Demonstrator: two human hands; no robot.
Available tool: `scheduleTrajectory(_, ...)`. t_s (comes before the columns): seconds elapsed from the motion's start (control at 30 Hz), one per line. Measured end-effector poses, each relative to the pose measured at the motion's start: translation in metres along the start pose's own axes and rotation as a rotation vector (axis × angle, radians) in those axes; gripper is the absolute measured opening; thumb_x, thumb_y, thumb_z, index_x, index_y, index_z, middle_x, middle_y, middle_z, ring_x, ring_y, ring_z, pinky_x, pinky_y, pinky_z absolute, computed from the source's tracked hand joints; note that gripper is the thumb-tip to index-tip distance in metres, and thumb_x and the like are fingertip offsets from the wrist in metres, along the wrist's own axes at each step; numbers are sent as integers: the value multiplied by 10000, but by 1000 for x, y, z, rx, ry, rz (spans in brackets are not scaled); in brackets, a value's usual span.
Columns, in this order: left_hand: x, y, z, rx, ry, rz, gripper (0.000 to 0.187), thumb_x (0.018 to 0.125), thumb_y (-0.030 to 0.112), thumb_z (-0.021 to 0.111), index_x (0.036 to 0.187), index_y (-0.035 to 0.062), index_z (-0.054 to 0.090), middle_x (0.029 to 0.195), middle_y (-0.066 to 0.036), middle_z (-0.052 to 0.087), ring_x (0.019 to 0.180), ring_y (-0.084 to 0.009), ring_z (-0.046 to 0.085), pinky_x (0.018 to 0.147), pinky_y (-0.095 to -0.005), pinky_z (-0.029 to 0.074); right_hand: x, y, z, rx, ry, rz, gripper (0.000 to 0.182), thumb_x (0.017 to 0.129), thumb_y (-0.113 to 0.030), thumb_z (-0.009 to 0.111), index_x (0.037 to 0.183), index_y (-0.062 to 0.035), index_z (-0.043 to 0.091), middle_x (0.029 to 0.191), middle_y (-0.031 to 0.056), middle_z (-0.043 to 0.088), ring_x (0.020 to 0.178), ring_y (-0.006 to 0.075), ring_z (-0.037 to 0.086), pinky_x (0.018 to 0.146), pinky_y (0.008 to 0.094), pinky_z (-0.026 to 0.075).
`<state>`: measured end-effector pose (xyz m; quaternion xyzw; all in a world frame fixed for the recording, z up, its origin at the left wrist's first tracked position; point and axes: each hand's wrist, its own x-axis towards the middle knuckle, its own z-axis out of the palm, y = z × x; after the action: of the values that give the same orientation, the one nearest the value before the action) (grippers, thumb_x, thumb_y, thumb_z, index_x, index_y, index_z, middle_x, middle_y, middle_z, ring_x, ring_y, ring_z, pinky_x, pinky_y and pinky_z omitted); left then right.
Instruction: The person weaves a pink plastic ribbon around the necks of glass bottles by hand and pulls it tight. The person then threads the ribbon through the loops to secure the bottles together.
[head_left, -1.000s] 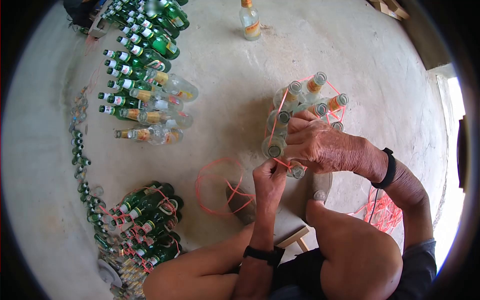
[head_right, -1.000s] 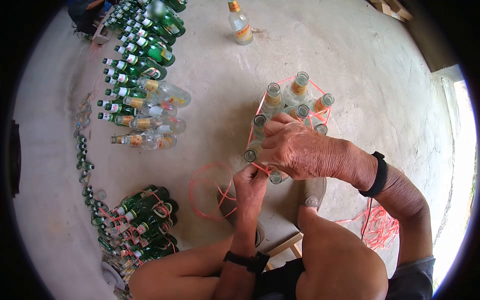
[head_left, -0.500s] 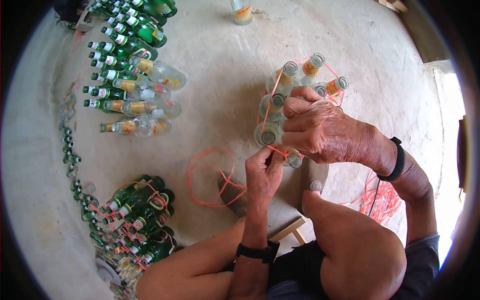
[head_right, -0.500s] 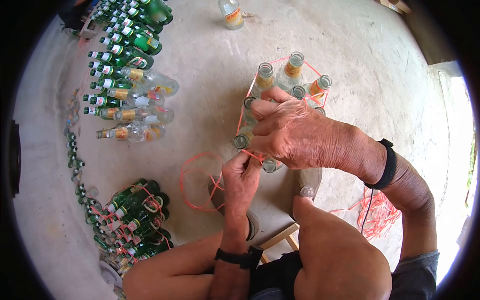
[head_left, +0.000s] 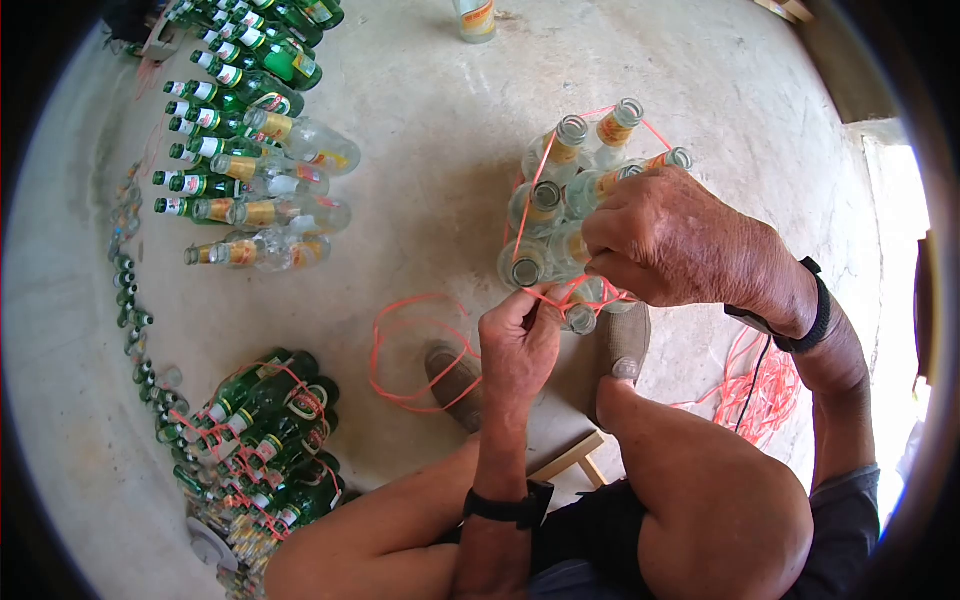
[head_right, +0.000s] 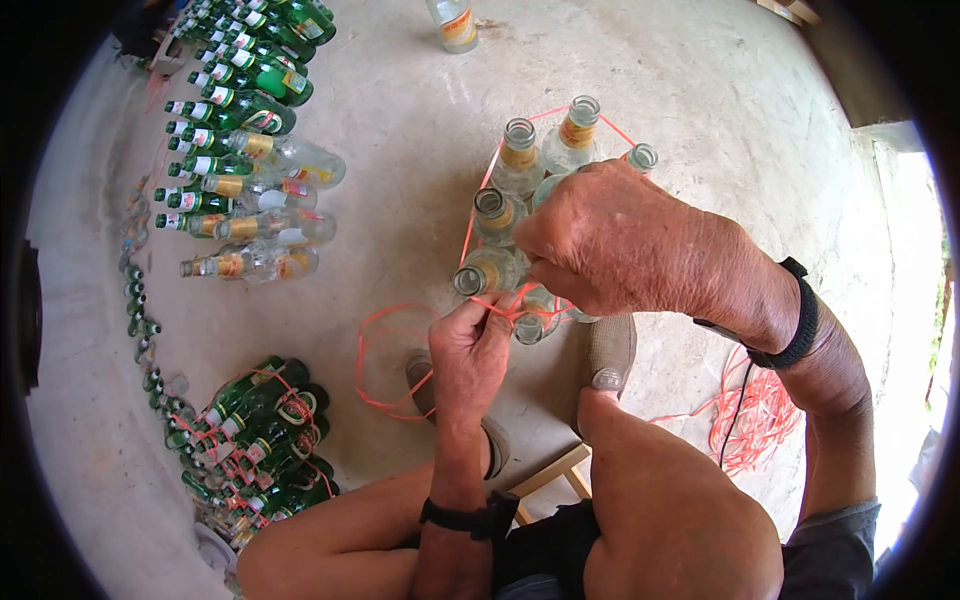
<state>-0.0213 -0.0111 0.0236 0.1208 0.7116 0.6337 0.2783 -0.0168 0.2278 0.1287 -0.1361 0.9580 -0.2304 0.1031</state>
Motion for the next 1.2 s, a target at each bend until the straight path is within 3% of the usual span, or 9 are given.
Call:
scheduleTrajectory(0.17, -1, -2, 1, 1, 9, 5, 210, 1104, 141, 723, 1134, -55, 790, 807, -29, 745, 738, -48, 580, 654, -263, 498, 2, 11, -14, 30, 49, 36, 157, 906, -135, 755, 828, -10, 699, 738, 198, 694, 767, 426, 730, 709, 517, 586)
scheduleTrajectory(0.27, 0, -6, 3, 14, 19, 36, 188, 1104, 125, 718, 1137, -34, 813, 756, 44, 657, 692, -26, 480, 595, -248, 391, 0, 17, -5, 57, 43, 87, 191, 924, -142, 748, 830, -10, 648, 731, 185, 662, 741, 423, 702, 683, 517, 556)
scheduleTrajectory(0.37, -1, -5, 2, 39, 20, 29, 201, 1107, 134, 715, 1126, -48, 797, 794, -36, 739, 726, -49, 564, 637, -271, 489, -2, 20, 0, 82, 49, 118, 210, 939, -148, 746, 842, -11, 620, 742, 182, 653, 733, 421, 690, 670, 517, 544)
scheduleTrajectory(0.6, -2, -6, 1, 35, 57, -5, 200, 1097, 142, 738, 1089, -48, 801, 755, 17, 684, 708, -28, 522, 609, -255, 452, 6, 20, 21, -60, 153, 95, 85, 898, -36, 757, 937, -19, 683, 784, 185, 725, 820, 411, 769, 703, 492, 624)
scheduleTrajectory(0.7, -2, -10, 2, 29, 91, 2, 191, 1087, 136, 751, 1048, -47, 791, 719, 54, 608, 691, -21, 483, 589, -247, 415, 5, 15, 25, -137, 157, 123, 156, 913, -53, 778, 889, -15, 629, 797, 156, 709, 757, 389, 739, 689, 479, 606)
scheduleTrajectory(0.97, -5, -6, -1, -54, 117, -27, 171, 1040, 59, 760, 900, -35, 733, 679, 76, 523, 650, -10, 430, 555, -252, 349, 7, 20, 27, 37, 17, 243, 102, 930, -46, 744, 852, -15, 688, 798, 183, 724, 757, 396, 744, 680, 474, 602)
scheduleTrajectory(1.2, -7, -8, -4, -126, 90, -91, 151, 1025, 49, 757, 899, -34, 761, 684, 87, 522, 646, -9, 418, 552, -255, 321, 10, 16, 23, 138, 6, 325, 98, 944, -40, 697, 850, -10, 700, 779, 185, 718, 742, 385, 740, 676, 466, 595)
